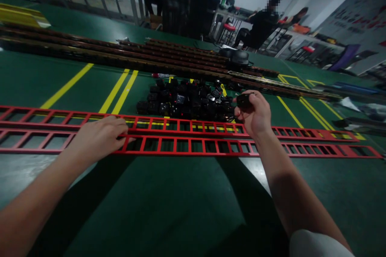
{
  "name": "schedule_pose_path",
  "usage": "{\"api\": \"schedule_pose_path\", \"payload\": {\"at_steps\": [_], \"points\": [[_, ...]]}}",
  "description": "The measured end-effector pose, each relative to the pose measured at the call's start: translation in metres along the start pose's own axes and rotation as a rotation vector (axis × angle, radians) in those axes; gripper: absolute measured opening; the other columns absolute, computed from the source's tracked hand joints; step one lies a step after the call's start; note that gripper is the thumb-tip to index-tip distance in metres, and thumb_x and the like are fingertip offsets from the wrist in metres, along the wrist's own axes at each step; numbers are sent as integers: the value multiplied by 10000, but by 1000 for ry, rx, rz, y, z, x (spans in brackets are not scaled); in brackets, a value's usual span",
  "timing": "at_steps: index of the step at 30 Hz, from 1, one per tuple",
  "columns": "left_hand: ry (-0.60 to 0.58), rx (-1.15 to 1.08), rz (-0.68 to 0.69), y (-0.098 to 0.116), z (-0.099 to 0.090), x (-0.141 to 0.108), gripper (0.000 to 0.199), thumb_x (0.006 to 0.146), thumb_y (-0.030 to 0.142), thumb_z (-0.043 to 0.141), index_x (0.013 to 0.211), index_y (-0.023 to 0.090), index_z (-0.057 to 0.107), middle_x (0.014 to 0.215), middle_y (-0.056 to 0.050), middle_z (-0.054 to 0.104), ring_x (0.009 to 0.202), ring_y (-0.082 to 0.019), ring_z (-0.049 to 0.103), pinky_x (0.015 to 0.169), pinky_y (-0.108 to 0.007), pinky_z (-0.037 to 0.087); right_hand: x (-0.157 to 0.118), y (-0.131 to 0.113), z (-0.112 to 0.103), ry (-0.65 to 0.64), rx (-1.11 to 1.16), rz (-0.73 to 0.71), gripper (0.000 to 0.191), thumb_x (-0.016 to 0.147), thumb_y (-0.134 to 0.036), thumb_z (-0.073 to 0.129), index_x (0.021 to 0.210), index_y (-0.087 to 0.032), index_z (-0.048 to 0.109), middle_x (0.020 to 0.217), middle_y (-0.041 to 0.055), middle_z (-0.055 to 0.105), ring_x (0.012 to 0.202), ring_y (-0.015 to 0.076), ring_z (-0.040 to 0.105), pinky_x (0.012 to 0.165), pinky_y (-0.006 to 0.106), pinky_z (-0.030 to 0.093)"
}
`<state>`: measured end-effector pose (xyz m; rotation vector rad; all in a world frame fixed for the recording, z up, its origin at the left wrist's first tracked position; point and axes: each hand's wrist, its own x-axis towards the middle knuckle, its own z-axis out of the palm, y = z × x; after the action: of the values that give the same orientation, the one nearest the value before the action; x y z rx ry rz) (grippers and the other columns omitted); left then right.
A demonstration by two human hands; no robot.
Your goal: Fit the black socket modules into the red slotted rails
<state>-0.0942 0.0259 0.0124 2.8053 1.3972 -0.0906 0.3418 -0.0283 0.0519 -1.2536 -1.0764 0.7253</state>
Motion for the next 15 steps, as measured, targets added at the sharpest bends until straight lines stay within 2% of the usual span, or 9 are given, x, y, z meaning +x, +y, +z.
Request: {"api": "schedule_pose_path", "payload": {"at_steps": [2, 4, 6, 7, 10, 12, 14, 15], "points": [[-1, -3, -19, 1, -2, 1, 202, 923, 339, 586, 795, 202, 661, 961, -67, 686, 971, -275, 639, 727, -346, 423, 4, -3, -4, 76, -16, -66, 390, 820, -571, 668, 956, -242, 509, 879, 6, 663, 469, 82, 501, 353, 197, 300], [-23, -4, -42, 3, -4, 1, 221, 924, 364, 593, 795, 201, 665, 974, -73, 687, 974, -281, 641, 716, -342, 419, 5, -3, -4, 111, -46, -84, 373, 832, -552, 681, 951, -241, 512, 858, -5, 653, 451, 62, 451, 345, 184, 274], [-47, -5, -53, 5, -7, 2, 202, 924, 341, 581, 812, 201, 673, 995, -73, 690, 1008, -286, 644, 740, -347, 431, 2, -2, 1, 67, -71, -30, 376, 833, -544, 698, 954, -231, 529, 787, -22, 617, 442, 54, 432, 345, 177, 282], [-57, -4, -53, 6, -8, 2, 185, 923, 317, 570, 824, 202, 677, 1009, -72, 691, 1029, -287, 643, 759, -351, 440, -2, -1, 5, -1, -76, 20, 385, 822, -536, 717, 961, -224, 540, 768, -28, 599, 452, 55, 454, 355, 175, 311], [-79, 7, -59, 6, -8, 2, 179, 923, 273, 536, 838, 206, 679, 1032, -70, 692, 1049, -279, 639, 797, -361, 456, -13, 0, 18, -377, -73, 218, 491, 731, -425, 817, 1088, -206, 562, 824, -9, 614, 607, 116, 630, 487, 222, 497], [-95, 15, -72, 4, -7, 4, 193, 930, 292, 528, 840, 208, 677, 1048, -73, 691, 1045, -277, 637, 796, -364, 464, -19, 1, 24, -584, -151, 320, 568, 698, -331, 828, 1175, -183, 558, 858, 18, 644, 696, 160, 679, 593, 282, 559], [-115, 19, -67, 1, -5, 6, 220, 938, 318, 516, 838, 208, 678, 1053, -78, 692, 1033, -274, 640, 790, -366, 475, -20, 0, 26, -666, -354, 315, 505, 731, -295, 791, 1172, -152, 591, 847, 36, 656, 708, 167, 666, 638, 306, 548], [-123, 15, -55, -1, -4, 7, 235, 941, 330, 509, 845, 206, 684, 1063, -82, 694, 1034, -273, 643, 791, -368, 482, -19, -1, 26, -670, -489, 258, 455, 750, -293, 776, 1149, -140, 619, 846, 43, 659, 715, 165, 651, 653, 305, 530]]}}
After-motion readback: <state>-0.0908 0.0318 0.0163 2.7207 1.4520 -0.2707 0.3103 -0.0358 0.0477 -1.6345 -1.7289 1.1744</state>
